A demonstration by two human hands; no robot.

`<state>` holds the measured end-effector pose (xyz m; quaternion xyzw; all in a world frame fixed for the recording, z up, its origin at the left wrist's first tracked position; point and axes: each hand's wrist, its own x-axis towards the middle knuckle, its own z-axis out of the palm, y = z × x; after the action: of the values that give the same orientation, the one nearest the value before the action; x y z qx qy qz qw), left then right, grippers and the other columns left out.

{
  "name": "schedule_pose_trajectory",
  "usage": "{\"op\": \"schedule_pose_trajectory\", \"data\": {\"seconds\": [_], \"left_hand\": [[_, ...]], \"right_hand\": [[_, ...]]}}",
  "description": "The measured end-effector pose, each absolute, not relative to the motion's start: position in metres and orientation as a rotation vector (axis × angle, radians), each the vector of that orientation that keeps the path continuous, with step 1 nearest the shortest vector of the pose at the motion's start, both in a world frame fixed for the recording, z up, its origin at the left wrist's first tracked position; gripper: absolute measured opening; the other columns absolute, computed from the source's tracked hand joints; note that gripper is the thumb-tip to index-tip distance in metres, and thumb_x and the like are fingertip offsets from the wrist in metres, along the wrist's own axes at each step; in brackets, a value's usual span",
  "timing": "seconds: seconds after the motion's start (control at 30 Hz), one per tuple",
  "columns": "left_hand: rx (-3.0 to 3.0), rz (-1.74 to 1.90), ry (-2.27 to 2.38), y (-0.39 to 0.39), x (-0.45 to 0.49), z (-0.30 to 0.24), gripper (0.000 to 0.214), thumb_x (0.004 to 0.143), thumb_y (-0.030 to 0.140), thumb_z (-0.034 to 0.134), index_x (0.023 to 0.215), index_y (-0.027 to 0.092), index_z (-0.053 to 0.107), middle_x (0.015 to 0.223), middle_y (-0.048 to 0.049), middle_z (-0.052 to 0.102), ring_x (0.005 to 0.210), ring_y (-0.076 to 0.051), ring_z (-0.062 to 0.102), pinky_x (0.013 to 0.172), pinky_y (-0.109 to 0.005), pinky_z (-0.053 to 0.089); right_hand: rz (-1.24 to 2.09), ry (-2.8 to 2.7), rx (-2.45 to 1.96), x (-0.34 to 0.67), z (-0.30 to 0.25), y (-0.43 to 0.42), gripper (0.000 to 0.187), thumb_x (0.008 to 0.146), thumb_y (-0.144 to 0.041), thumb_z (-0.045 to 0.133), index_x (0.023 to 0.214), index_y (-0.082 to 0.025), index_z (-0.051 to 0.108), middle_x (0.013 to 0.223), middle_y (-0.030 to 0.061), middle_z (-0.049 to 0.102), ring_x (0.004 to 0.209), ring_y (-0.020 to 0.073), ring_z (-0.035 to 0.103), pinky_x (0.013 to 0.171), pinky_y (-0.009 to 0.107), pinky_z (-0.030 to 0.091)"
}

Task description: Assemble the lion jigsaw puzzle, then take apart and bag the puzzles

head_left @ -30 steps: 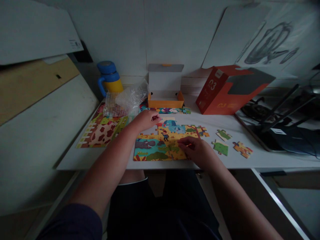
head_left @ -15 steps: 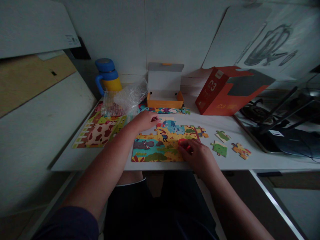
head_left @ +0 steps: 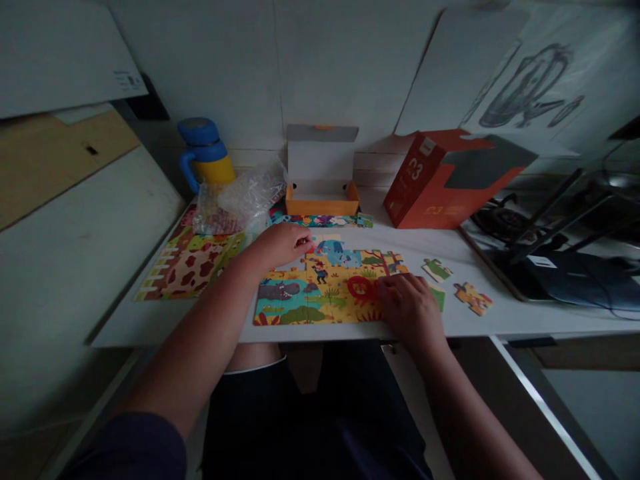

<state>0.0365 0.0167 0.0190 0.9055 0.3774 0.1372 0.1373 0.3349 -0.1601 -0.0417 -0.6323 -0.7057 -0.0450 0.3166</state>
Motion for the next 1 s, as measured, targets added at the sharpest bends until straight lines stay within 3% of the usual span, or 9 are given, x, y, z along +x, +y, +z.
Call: {"op": "schedule_pose_trajectory", "data": {"seconds": [0.07,0.17,0.23,0.33,0.47,0.6,0.77,1.0], "left_hand": [[2.582,0.374,1.081,-0.014,0.039,0.036,0.02,0.101,0.036,0.064,0.101,0.02,0.076,0.096,-0.0054,0.078,0.084,-0.019,0.07,0.077,-0.032,0.051],[2.6,0.464,1.057,-0.074,0.052,0.046,0.028,0.104,0.04,0.061,0.122,0.022,0.072,0.131,-0.0093,0.075,0.123,-0.025,0.068,0.108,-0.041,0.052],[2.684,0.479,1.011,-0.112,0.065,0.038,0.043,0.104,0.045,0.062,0.14,0.022,0.064,0.152,-0.0117,0.064,0.142,-0.027,0.058,0.121,-0.044,0.046],[2.839,0.433,1.003,-0.149,0.083,0.006,0.08,0.102,0.059,0.061,0.165,0.016,0.037,0.174,-0.0156,0.035,0.162,-0.029,0.033,0.132,-0.047,0.034],[2.966,0.339,1.009,-0.163,0.096,-0.035,0.093,0.098,0.07,0.057,0.168,0.013,0.032,0.176,-0.0154,0.029,0.164,-0.031,0.028,0.135,-0.053,0.026],[2.997,0.292,1.075,-0.163,0.098,-0.046,0.093,0.095,0.066,0.066,0.167,0.014,0.035,0.178,-0.0125,0.024,0.166,-0.029,0.023,0.136,-0.053,0.023],[2.992,0.317,1.126,-0.164,0.101,-0.043,0.08,0.097,0.049,0.071,0.164,0.017,0.042,0.175,-0.0105,0.034,0.163,-0.027,0.031,0.135,-0.051,0.029],[2.95,0.339,1.146,-0.166,0.104,-0.042,0.069,0.094,0.045,0.075,0.155,0.021,0.054,0.171,-0.0107,0.042,0.161,-0.028,0.035,0.133,-0.053,0.034]], "right_hand": [[-0.106,-1.861,-1.69,0.332,-0.044,-0.159,0.016,0.104,-0.032,0.059,0.101,-0.022,0.071,0.101,0.0092,0.073,0.097,0.0285,0.062,0.09,0.042,0.049],[-0.084,-1.873,-1.684,0.329,-0.042,-0.159,0.014,0.104,-0.03,0.06,0.102,-0.022,0.071,0.102,0.0091,0.073,0.097,0.0282,0.062,0.09,0.042,0.048],[-0.076,-1.868,-1.697,0.328,-0.039,-0.16,0.014,0.104,-0.029,0.06,0.1,-0.022,0.071,0.1,0.0089,0.073,0.096,0.0279,0.062,0.089,0.041,0.047],[-0.059,-1.879,-1.744,0.326,-0.034,-0.161,0.017,0.105,-0.029,0.057,0.098,-0.022,0.07,0.099,0.0089,0.072,0.096,0.0278,0.061,0.09,0.04,0.046],[-0.06,-1.906,-1.773,0.326,-0.032,-0.161,0.021,0.106,-0.03,0.053,0.097,-0.022,0.07,0.1,0.0097,0.072,0.096,0.0284,0.06,0.091,0.041,0.046],[-0.041,-1.925,-1.8,0.326,-0.033,-0.161,0.023,0.106,-0.033,0.053,0.094,-0.023,0.07,0.1,0.0101,0.072,0.096,0.0286,0.06,0.09,0.041,0.045],[-0.013,-1.914,-1.822,0.326,-0.034,-0.16,0.021,0.106,-0.032,0.054,0.096,-0.023,0.07,0.1,0.0091,0.071,0.098,0.0277,0.061,0.092,0.04,0.045],[-0.014,-1.925,-1.813,0.325,-0.035,-0.161,0.018,0.105,-0.032,0.057,0.095,-0.023,0.071,0.102,0.0091,0.072,0.098,0.028,0.061,0.092,0.041,0.046]]}}
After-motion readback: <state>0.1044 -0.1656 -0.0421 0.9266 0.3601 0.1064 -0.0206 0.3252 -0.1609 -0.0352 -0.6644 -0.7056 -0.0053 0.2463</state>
